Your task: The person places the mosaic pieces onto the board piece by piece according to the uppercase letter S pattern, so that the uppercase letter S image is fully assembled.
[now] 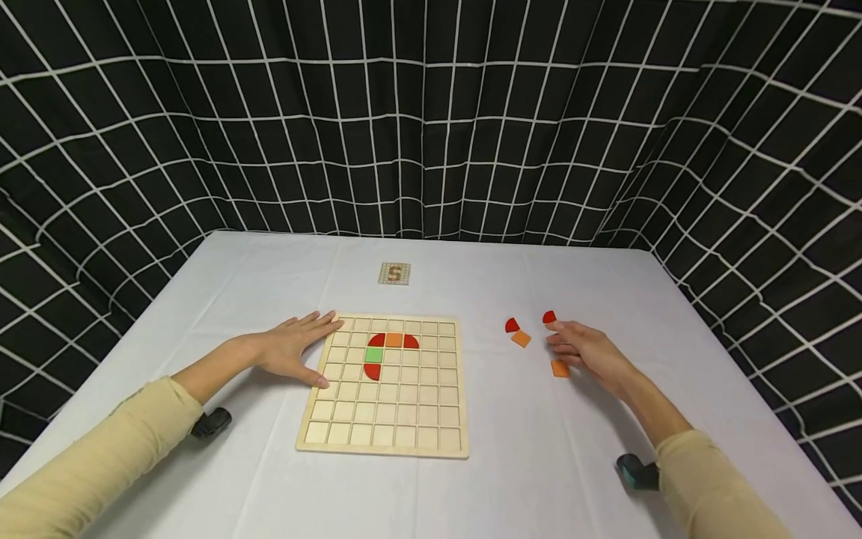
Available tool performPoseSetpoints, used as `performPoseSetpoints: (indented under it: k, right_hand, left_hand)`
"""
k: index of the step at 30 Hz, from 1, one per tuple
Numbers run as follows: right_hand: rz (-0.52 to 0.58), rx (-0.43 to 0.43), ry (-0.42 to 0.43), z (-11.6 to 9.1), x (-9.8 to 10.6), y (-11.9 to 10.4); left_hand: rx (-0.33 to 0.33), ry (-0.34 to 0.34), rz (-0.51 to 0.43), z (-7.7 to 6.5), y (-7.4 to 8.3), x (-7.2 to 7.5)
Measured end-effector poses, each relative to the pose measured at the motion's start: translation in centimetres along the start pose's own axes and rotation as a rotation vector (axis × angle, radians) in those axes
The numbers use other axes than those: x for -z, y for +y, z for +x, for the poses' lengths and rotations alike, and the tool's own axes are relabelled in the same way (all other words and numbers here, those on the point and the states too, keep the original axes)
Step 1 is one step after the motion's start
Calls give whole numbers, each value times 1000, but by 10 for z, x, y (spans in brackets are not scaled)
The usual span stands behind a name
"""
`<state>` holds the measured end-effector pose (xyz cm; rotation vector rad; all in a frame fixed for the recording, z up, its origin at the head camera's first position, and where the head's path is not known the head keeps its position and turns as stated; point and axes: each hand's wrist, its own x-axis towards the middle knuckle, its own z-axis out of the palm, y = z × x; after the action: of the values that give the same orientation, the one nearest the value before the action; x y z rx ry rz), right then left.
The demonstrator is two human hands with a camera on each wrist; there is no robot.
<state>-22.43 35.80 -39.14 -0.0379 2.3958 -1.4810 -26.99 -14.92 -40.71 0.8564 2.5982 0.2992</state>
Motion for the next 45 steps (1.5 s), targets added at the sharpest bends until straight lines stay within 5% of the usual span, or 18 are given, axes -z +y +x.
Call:
performPoseSetpoints:
  k: [9,30,45]
  right_hand:
    - [-177,-5,73,-10,-5,7]
    - [-428,172,146,-22,-8,22]
    - [-454,185,194,-25,-9,23]
  left_hand:
    - [5,-3,-2,1,0,0]
    - [6,8,-10,-2,0,0]
    - [-3,9,-5,1,1,-1]
